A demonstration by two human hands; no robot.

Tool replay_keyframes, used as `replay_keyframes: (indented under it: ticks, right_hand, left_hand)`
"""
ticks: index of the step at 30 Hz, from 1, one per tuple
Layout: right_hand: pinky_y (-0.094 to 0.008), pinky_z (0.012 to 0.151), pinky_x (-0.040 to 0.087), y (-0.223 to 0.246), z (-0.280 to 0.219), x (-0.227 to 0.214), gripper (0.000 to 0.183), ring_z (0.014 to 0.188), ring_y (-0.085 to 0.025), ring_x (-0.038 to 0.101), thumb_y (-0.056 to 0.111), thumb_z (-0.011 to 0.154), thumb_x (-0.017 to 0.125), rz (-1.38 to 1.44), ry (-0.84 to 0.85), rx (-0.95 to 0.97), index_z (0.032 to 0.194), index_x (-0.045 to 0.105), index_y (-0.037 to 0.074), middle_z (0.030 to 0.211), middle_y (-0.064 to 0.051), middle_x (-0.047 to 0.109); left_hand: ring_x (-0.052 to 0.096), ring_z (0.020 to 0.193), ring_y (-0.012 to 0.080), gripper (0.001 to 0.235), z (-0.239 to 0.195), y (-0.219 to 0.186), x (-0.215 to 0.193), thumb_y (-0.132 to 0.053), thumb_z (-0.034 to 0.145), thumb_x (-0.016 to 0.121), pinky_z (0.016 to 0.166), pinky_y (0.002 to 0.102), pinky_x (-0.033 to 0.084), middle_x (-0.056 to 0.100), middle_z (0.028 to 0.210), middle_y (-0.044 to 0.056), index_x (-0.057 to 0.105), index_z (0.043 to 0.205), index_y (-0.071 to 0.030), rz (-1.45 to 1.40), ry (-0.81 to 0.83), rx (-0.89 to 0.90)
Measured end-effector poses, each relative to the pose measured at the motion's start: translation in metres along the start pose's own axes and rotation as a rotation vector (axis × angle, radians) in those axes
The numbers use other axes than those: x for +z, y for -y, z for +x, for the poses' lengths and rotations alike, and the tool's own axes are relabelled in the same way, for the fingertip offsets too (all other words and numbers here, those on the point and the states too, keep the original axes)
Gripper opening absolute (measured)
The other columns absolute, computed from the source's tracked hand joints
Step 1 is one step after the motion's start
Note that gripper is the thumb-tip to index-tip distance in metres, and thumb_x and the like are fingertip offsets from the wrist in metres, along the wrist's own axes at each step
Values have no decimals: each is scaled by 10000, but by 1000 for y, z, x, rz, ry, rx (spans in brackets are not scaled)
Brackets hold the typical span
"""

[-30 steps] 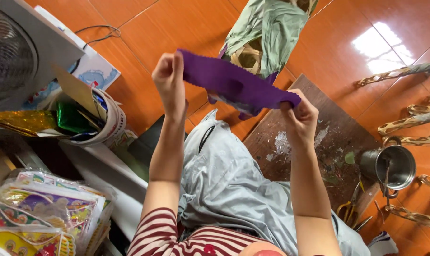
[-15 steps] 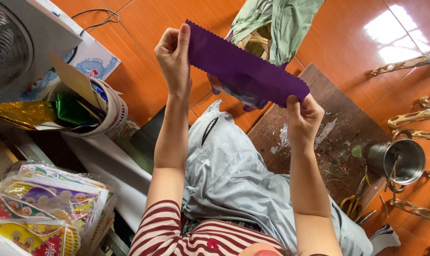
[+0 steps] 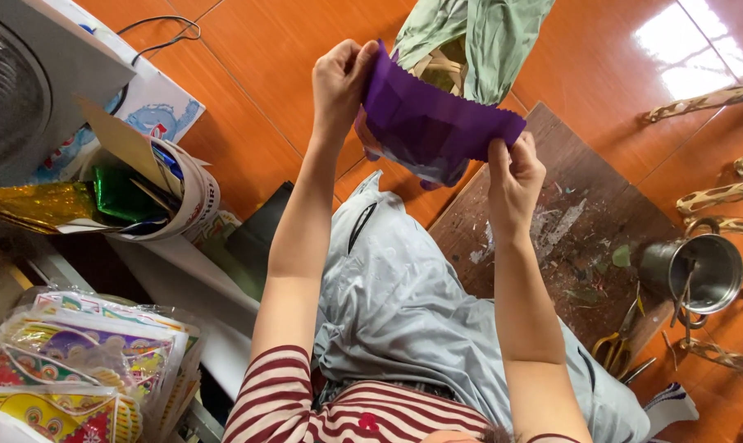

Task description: Apply glue to paper strips and attach them to a bamboo frame for craft production.

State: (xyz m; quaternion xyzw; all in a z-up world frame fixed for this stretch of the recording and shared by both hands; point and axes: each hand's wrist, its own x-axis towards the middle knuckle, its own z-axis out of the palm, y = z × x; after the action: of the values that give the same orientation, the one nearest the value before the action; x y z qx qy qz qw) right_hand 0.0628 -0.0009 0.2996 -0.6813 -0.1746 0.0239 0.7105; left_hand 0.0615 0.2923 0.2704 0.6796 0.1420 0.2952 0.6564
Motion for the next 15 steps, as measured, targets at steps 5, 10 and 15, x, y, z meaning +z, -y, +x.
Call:
replay_keyframes:
  ticks: [5, 10, 15]
  right_hand:
    - [-306, 940, 640, -15, 11, 10, 161, 1135, -129, 609, 145, 1082, 608, 41, 3, -15, 1126, 745, 74, 1239, -21, 542]
    - [-271, 1032, 548, -20, 13, 13, 174, 1189, -121, 533, 132, 1094, 602, 164, 42, -40, 1163, 725, 29, 1288, -27, 486]
    - [-269, 1002, 527, -53, 15, 3, 223, 1196, -114, 502, 108, 1100, 642, 218, 25, 17, 909, 645, -8, 1309, -44, 494]
  left_hand:
    - [615, 965, 134, 489, 0, -8, 6, -422, 1081, 625, 767, 275, 571, 641, 1096, 74, 663, 818, -12, 54, 95, 358]
    - [635, 811, 76, 398, 4, -11, 10, -384, 1044, 630, 723, 244, 552, 725, 894, 31, 721, 1030, 3, -87, 211, -15]
    - [673, 749, 59, 368, -2, -17, 12, -361, 1013, 628, 661, 241, 573, 742, 847, 15, 725, 1000, -6, -59, 188, -106]
